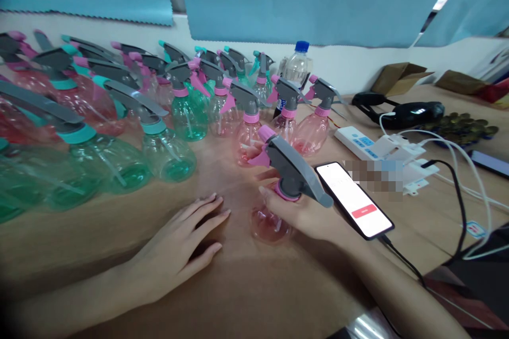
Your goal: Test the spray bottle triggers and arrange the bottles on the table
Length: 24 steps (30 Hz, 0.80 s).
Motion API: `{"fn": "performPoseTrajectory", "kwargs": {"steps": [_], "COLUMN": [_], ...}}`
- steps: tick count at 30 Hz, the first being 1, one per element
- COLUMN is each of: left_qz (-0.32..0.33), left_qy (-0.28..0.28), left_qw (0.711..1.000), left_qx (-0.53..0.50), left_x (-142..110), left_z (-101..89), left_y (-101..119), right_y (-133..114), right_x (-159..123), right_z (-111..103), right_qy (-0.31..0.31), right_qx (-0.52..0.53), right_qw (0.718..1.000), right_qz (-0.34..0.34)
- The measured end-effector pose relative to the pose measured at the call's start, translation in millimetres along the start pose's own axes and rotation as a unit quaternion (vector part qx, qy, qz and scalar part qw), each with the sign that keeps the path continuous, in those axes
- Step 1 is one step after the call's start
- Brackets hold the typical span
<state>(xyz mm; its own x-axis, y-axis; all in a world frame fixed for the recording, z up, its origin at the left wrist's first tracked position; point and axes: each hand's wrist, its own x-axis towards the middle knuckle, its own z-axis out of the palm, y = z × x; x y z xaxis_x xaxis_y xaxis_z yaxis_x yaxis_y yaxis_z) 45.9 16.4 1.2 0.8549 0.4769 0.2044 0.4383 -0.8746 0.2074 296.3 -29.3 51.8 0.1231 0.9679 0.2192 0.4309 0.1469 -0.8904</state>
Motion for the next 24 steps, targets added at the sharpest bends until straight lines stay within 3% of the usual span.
{"fn": "performPoseTrajectory", "kwargs": {"steps": [24], "left_qz": [0.001], "left_qy": [-0.008], "left_qw": [1.0], "left_qx": [0.0], "left_x": [0.2], "left_z": [-0.1], "left_y": [0.2], "right_y": [-4.9], "right_x": [1.3], "right_z": [-0.5], "right_qy": [-0.01], "right_qx": [-0.005], "right_qw": [0.999], "right_qz": [0.033]}}
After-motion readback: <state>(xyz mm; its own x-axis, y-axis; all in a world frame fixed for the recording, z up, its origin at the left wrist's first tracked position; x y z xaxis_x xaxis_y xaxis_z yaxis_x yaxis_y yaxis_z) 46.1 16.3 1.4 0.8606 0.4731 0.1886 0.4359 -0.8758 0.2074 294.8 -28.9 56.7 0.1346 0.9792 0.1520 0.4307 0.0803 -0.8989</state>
